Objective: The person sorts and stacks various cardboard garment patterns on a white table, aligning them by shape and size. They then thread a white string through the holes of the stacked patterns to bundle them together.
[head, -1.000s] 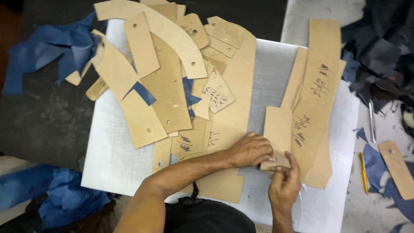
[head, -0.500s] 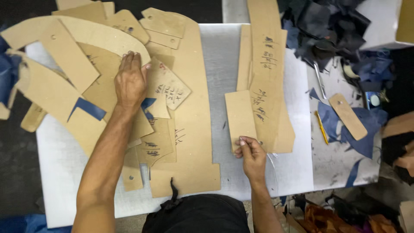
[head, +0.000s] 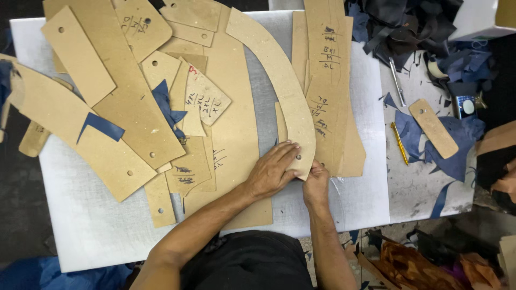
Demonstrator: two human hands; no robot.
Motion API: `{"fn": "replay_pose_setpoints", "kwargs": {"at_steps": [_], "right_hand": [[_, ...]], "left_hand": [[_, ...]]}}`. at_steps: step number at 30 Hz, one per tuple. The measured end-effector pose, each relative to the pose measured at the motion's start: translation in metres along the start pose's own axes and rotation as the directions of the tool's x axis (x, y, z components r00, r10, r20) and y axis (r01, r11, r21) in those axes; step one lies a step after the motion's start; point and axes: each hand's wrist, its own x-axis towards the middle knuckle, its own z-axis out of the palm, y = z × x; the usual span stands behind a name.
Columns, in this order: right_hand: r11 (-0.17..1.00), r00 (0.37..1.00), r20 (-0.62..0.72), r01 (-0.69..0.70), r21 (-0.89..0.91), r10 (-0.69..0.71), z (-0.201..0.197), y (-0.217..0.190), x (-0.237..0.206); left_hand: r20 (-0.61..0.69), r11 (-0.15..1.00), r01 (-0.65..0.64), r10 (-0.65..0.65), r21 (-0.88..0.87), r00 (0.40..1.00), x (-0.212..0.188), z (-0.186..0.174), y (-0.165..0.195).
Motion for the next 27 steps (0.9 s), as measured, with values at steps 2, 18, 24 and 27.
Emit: {"fn": "replay_pose_setpoints", "kwargs": {"at_steps": [2,18,24,27], "right_hand": [[1.0,1.0,-0.002,0.012,0.019,-0.012,0.008,-0.008,-0.005],[0.924,0.999,0.006,-0.038,-0.38,0.044,-0.031,-0.018,0.003],[0.901,0.999,0.007,0.051,-0.431,-0.054,-0.04,-0.014,0.007],[0.95,1.0,0.009,0.001,-0.314,0.002,-0.015,-0.031,0.007]], "left_hand": [[-0.013,0.995,0.095,-0.095,-0.015,0.995,0.011,-0.005,-0.001],[-0.451,0.888,0.273,-0.086,0.37,0.889,0.016,-0.183,-0.123],[-0.657,0.274,0.879,-0.586,0.391,0.475,0.005,-0.348,-0.231],[-0.623,0.346,0.8,-0.503,0.49,0.599,0.018,-0.351,-0.211]]}}
